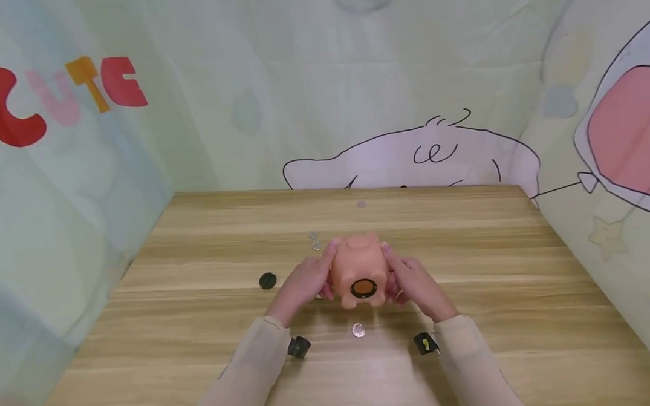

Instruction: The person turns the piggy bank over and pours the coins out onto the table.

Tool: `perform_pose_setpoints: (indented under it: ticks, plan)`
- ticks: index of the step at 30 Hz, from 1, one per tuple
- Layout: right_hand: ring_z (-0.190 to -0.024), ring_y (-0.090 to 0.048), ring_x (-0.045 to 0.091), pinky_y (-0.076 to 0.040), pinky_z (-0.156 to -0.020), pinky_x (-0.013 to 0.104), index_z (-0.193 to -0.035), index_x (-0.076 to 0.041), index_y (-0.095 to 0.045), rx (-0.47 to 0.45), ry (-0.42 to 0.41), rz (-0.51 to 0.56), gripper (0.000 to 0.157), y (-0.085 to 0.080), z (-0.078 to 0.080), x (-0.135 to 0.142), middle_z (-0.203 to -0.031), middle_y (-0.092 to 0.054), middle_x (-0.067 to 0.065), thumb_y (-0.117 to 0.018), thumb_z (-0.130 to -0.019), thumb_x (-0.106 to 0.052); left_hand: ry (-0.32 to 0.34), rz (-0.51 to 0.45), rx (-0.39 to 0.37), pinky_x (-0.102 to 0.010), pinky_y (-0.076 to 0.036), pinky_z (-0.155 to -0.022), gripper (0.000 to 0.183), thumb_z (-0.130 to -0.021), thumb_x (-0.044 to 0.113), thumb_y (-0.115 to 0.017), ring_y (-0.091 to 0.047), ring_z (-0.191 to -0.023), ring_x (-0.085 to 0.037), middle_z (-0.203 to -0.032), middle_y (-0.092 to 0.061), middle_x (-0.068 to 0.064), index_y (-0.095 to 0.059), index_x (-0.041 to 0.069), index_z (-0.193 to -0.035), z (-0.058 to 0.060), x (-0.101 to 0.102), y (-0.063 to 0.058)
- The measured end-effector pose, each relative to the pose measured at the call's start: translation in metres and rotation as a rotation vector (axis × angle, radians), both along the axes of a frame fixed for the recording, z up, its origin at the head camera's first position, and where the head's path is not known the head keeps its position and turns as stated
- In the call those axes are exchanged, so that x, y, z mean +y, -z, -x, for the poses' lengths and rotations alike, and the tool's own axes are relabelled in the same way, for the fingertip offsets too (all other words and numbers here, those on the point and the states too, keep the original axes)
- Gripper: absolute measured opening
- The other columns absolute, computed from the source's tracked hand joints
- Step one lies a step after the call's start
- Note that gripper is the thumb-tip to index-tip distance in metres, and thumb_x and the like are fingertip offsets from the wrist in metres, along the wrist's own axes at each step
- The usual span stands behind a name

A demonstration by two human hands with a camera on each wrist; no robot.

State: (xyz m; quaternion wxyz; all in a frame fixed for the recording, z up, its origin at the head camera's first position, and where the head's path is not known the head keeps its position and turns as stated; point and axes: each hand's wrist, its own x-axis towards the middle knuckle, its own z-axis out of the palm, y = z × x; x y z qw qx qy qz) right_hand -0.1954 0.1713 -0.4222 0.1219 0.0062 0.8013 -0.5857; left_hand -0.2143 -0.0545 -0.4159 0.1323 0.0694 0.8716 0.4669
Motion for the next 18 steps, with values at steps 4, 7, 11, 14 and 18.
perform_pose_setpoints:
  ticks: [4,7,11,14,18]
  plan:
    - [-0.052,-0.059,0.02,-0.047,-0.045,0.029,-0.073,-0.001,-0.063,-0.035,-0.005,0.018,0.081,-0.001,0.001,0.001,-0.063,-0.063,0.013,-0.037,-0.093,-0.075,0.002,0.002,-0.001,-0.034,-0.047,-0.066,0.09,-0.094,0.077,-0.015,-0.064,-0.068,-0.031,-0.065,-0.065,-0.008,-0.067,0.008,-0.072,0.0,0.0,0.001]
    - [-0.054,-0.061,0.022,-0.05,-0.047,0.031,-0.079,0.0,-0.065,-0.043,-0.038,0.037,0.08,-0.001,0.002,0.004,-0.066,-0.065,0.014,-0.038,-0.093,-0.074,0.004,-0.006,-0.007,-0.037,-0.048,-0.072,0.087,-0.095,0.076,-0.017,-0.064,-0.073,-0.028,-0.071,-0.067,-0.006,-0.07,0.009,-0.081,0.001,0.0,0.001]
    - [-0.065,-0.066,0.031,-0.055,-0.051,0.038,-0.088,0.004,-0.064,-0.022,-0.117,0.053,0.074,-0.001,0.004,0.011,-0.075,-0.067,0.016,-0.039,-0.098,-0.066,0.023,-0.04,-0.005,-0.043,-0.049,-0.081,0.08,-0.099,0.07,-0.021,-0.064,-0.086,-0.026,-0.085,-0.068,-0.004,-0.071,0.008,-0.105,0.0,-0.001,0.001]
    - [-0.076,-0.068,0.036,-0.057,-0.054,0.043,-0.106,0.006,-0.062,-0.001,-0.172,0.052,0.067,-0.001,0.006,0.016,-0.088,-0.069,0.017,-0.042,-0.101,-0.058,0.052,-0.103,-0.002,-0.048,-0.048,-0.088,0.073,-0.1,0.067,-0.029,-0.062,-0.097,-0.028,-0.104,-0.067,-0.005,-0.064,0.009,-0.125,-0.001,-0.003,0.001]
    - [-0.086,-0.068,0.038,-0.058,-0.057,0.049,-0.144,-0.004,-0.045,0.038,-0.21,0.052,0.059,-0.003,0.008,0.023,-0.114,-0.064,0.02,-0.056,-0.101,-0.043,0.115,-0.201,-0.012,-0.049,-0.046,-0.096,0.065,-0.097,0.058,-0.052,-0.06,-0.109,-0.025,-0.13,-0.059,-0.004,-0.05,0.014,-0.144,-0.001,-0.009,0.0]
